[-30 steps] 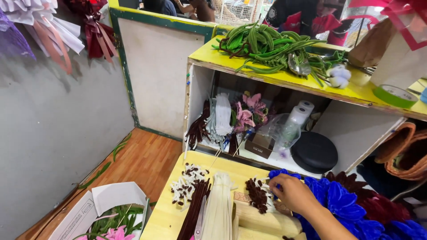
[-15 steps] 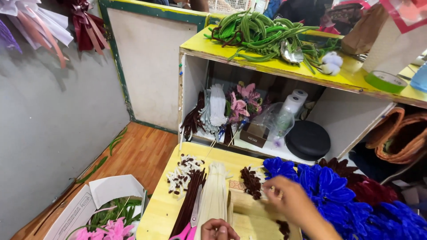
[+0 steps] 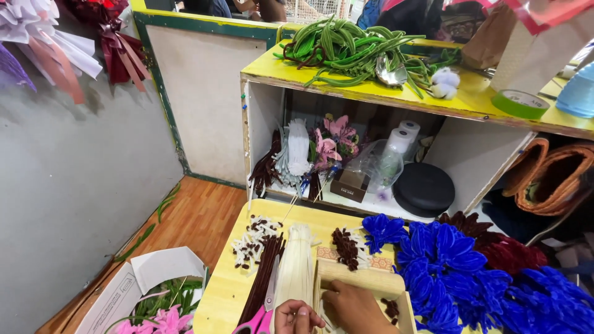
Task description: Using a hot glue gun to attach small decorative pieces to white floral stems at a design station.
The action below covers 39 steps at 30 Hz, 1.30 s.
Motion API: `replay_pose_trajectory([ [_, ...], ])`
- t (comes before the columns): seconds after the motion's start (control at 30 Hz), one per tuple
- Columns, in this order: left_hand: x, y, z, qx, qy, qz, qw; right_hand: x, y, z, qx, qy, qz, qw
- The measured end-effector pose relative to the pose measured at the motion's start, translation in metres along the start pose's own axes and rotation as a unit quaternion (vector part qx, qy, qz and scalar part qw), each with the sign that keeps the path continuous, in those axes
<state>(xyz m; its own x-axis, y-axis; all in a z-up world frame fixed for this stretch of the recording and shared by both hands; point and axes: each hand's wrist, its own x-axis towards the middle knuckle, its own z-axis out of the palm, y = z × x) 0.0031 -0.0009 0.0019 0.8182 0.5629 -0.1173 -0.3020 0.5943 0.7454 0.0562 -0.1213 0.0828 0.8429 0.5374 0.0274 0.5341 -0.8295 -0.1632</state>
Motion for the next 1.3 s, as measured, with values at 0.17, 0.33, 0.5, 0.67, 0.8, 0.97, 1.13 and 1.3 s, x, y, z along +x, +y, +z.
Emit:
replay_pose_trajectory([
  [0.17,-0.012,0.037,0.008,0.110,-0.015,-0.064,0.992,-0.014,0.017,0.004,-0.056,-0.037,0.064,0.996],
  [0.33,-0.020,0.049,0.024,0.397,-0.059,0.056,0.914,-0.049,0.008,-0.050,-0.010,-0.030,0.185,0.982],
  [0.5,-0.025,0.042,0.024,0.454,-0.169,0.194,0.853,-0.071,0.024,-0.036,0.227,0.108,0.156,0.955],
  [0.67,-0.018,0.023,0.022,0.434,-0.182,0.360,0.806,-0.088,0.035,-0.014,0.246,0.168,0.087,0.950],
  [0.8,-0.023,0.034,0.030,0.419,-0.210,0.398,0.789,-0.098,0.028,-0.021,0.288,0.136,0.144,0.937],
  [0.97,-0.021,0.026,0.030,0.431,-0.211,0.437,0.760,-0.104,0.029,-0.012,0.317,0.181,0.150,0.919],
  [1.13,-0.026,0.028,0.029,0.446,-0.226,0.452,0.738,-0.111,0.029,-0.005,0.368,0.179,0.178,0.895],
  [1.3,-0.040,0.044,0.035,0.474,-0.218,0.383,0.762,-0.106,0.041,0.025,0.376,0.185,0.230,0.878],
])
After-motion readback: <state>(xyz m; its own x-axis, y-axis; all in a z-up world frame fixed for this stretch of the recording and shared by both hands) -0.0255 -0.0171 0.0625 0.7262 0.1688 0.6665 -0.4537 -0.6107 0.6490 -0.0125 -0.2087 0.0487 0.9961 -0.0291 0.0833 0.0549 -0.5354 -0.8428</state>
